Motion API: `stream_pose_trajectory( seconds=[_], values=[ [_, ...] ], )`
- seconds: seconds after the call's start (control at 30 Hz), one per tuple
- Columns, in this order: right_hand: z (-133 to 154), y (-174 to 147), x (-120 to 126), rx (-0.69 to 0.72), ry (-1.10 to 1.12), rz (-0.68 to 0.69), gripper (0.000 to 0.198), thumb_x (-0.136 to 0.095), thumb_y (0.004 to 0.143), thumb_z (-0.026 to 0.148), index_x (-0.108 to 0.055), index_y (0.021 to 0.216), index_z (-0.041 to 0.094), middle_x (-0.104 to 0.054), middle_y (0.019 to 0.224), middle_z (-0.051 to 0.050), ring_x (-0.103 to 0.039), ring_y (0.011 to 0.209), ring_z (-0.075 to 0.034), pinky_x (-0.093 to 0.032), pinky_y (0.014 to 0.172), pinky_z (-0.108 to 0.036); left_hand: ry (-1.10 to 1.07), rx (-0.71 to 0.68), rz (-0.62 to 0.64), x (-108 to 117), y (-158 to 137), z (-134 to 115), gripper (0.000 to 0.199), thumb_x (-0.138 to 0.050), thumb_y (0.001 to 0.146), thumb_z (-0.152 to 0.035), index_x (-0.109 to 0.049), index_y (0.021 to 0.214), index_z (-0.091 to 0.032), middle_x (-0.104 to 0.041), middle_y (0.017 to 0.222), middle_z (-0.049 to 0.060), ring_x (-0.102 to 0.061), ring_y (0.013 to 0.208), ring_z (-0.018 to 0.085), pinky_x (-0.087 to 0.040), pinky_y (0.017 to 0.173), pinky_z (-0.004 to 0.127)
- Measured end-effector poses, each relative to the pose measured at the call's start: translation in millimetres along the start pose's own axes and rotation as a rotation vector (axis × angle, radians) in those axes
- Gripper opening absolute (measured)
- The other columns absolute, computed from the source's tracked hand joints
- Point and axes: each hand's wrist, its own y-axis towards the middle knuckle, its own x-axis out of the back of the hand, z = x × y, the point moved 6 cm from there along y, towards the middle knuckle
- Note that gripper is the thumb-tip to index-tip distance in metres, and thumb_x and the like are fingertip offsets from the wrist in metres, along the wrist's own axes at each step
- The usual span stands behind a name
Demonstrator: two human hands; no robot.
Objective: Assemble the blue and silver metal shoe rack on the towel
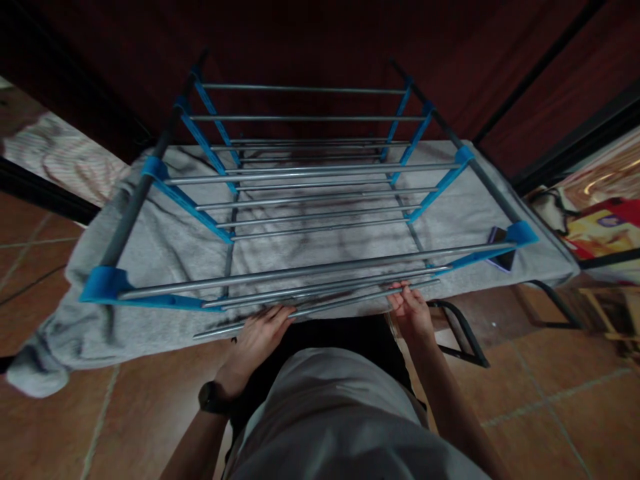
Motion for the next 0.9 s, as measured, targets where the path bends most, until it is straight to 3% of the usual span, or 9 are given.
stream_pose_trajectory(
  seconds=[0.57,0.9],
  values=[
    [-28,10,24,-0.106,-0.040,-0.042,0.029,-0.084,0.070,0.031,-0.064,0.089,0.023,-0.071,0.092,0.001,-0.068,0.090,-0.012,-0.059,0.079,-0.023,0.132,0.017,0.066,-14,14,-4,0.026,-0.042,0.099,-0.032,-0.062,0.113,-0.022,-0.070,0.104,0.008,-0.064,0.096,0.023,-0.046,0.090,0.038],
    [-25,9,25,-0.071,-0.061,-0.109,0.029,-0.085,0.069,0.029,-0.062,0.085,0.021,-0.070,0.092,0.001,-0.069,0.089,-0.013,-0.060,0.082,-0.026,0.176,-0.013,0.076,-11,15,-7,0.024,-0.042,0.099,-0.028,-0.061,0.111,-0.021,-0.068,0.101,0.007,-0.064,0.093,0.021,-0.045,0.089,0.036]
  ],
)
